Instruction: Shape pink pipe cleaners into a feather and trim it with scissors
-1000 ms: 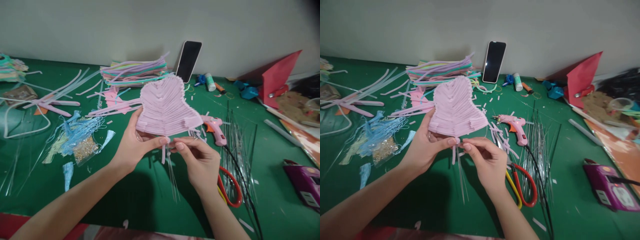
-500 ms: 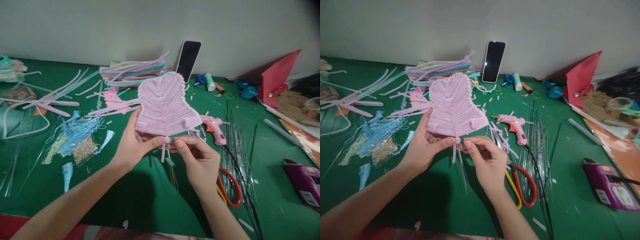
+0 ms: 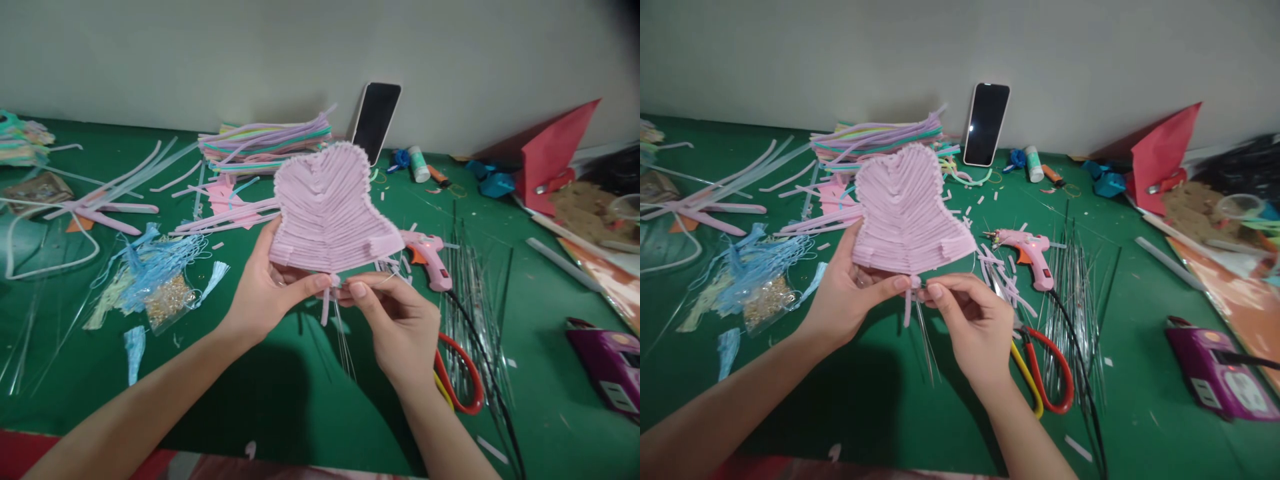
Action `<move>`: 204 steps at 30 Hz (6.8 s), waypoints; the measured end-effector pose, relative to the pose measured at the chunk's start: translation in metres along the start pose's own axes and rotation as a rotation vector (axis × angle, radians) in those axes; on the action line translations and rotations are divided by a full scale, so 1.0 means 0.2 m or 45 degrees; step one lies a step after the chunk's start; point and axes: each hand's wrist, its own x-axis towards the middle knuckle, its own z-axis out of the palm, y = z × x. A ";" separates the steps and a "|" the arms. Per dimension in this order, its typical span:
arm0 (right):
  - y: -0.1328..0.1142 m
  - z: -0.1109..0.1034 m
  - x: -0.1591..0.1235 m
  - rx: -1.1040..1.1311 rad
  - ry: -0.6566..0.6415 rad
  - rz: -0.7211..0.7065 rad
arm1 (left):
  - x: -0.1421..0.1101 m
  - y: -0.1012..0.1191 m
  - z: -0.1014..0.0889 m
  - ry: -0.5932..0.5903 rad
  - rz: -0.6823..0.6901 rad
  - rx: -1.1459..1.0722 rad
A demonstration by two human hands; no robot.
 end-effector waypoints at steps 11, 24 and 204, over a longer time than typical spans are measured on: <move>0.00 -0.01 0.00 -0.033 -0.048 0.007 | 0.00 0.00 0.01 -0.017 -0.029 -0.081; -0.01 0.00 0.01 -0.029 0.003 0.044 | 0.00 0.01 0.02 -0.018 -0.038 -0.066; -0.18 -0.63 -0.13 -0.501 -0.185 0.879 | 0.09 0.06 -0.09 0.348 -0.860 -0.921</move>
